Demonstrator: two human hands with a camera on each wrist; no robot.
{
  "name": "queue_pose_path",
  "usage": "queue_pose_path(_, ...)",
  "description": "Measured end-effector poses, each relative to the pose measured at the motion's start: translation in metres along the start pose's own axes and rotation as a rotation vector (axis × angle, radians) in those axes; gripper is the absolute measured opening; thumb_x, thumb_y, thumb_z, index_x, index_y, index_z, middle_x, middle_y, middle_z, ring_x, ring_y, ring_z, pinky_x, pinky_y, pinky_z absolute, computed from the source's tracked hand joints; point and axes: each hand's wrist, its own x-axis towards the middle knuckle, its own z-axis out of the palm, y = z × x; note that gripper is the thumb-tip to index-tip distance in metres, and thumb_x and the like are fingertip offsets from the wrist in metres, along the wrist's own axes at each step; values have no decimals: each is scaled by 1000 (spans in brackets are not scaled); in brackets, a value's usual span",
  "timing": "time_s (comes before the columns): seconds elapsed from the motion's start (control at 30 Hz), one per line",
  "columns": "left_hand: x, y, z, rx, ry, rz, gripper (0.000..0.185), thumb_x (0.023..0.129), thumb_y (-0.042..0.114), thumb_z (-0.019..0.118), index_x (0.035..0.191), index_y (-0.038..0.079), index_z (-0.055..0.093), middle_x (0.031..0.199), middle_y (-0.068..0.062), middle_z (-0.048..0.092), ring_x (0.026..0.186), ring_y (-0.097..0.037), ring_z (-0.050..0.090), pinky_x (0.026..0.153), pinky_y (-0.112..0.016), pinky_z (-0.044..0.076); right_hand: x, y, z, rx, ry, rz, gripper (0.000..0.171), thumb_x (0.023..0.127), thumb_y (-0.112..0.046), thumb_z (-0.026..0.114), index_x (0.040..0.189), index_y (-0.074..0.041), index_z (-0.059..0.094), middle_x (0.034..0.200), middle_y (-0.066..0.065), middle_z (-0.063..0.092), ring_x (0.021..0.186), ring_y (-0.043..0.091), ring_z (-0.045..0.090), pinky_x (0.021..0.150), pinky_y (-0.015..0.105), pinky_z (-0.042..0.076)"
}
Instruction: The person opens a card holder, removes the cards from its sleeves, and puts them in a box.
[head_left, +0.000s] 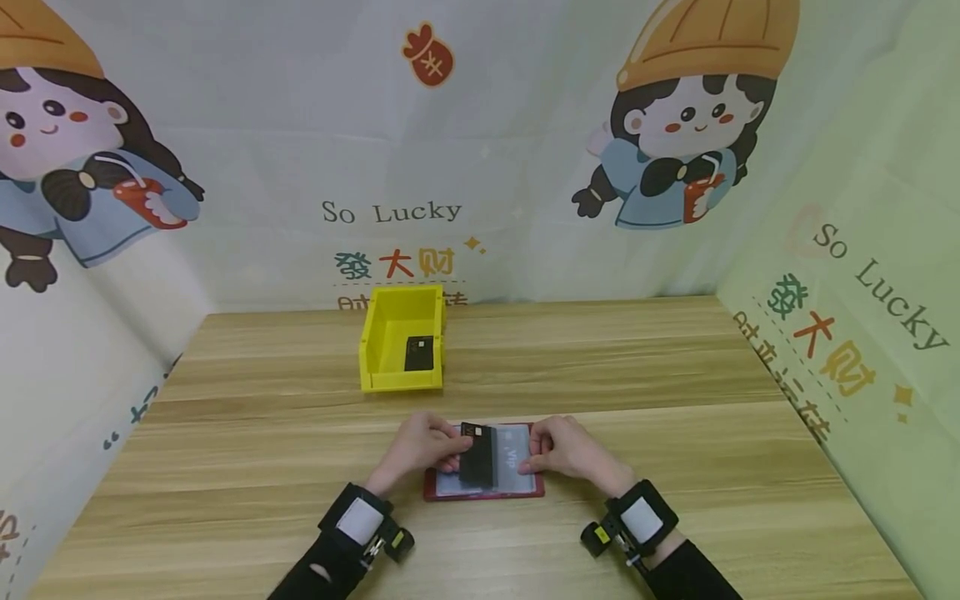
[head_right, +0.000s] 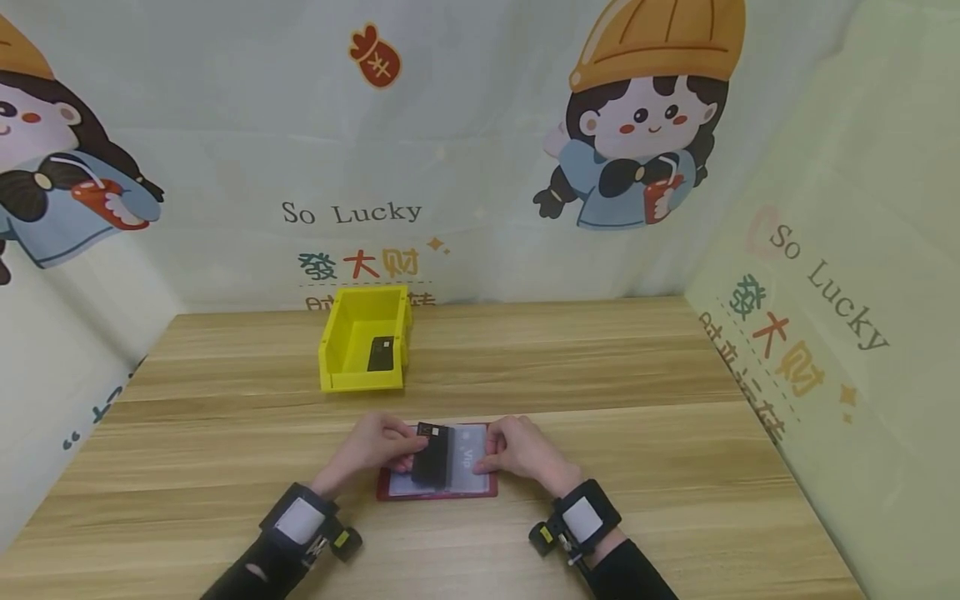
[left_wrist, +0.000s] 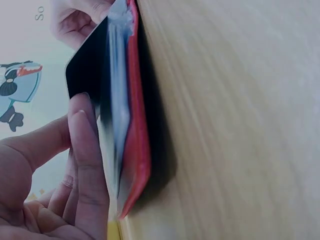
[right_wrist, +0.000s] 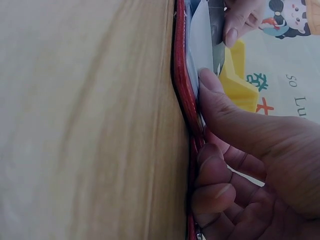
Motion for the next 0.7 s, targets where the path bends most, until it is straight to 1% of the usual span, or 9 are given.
queue_pose_path(0.1,-1,-2,-5,-43,-1,8,20,91,7,72,100,-9,66,66,-2,69,55,-5,62,56,-21,55,0,0,0,-3,1,6,32,78,-23,86,69,-11,58,64,-8,48,62,7,44,55,19,32)
queue_pose_path(0.23,-5,0,-13,-47,-1,14,22,93,5,68,107,-11,65,71,-2,69,59,-6,61,59,-23,56,-1,2,0,-5,5,7,32,78,-23,86,68,-11,58,63,-8,48,62,7,44,55,19,32)
queue_pose_path(0.33,-8,3,-21,-29,-4,30,25,95,3,64,113,-14,64,78,-7,71,62,-7,62,63,-25,57,0,2,0,-3,9,3,33,78,-23,87,68,-11,58,62,-9,48,60,6,44,54,19,32)
queue_pose_path(0.5,-10,6,-34,-33,-12,78,32,97,-1,58,123,-18,59,96,-19,72,71,-8,62,66,-25,57,0,2,1,5,10,1,33,78,-23,87,68,-11,57,62,-9,47,60,6,44,54,19,32)
queue_pose_path(0.6,-11,7,-40,-4,16,98,32,98,1,56,125,-16,59,104,-23,70,78,-11,62,71,-29,57,0,2,0,6,9,6,33,78,-23,87,69,-11,58,62,-8,47,60,7,44,54,19,32)
queue_pose_path(0.7,-12,8,-47,26,47,119,32,99,3,55,126,-14,59,108,-24,68,83,-14,62,75,-31,57,-1,1,1,5,10,11,32,78,-23,86,69,-11,58,63,-8,48,61,7,44,55,19,32)
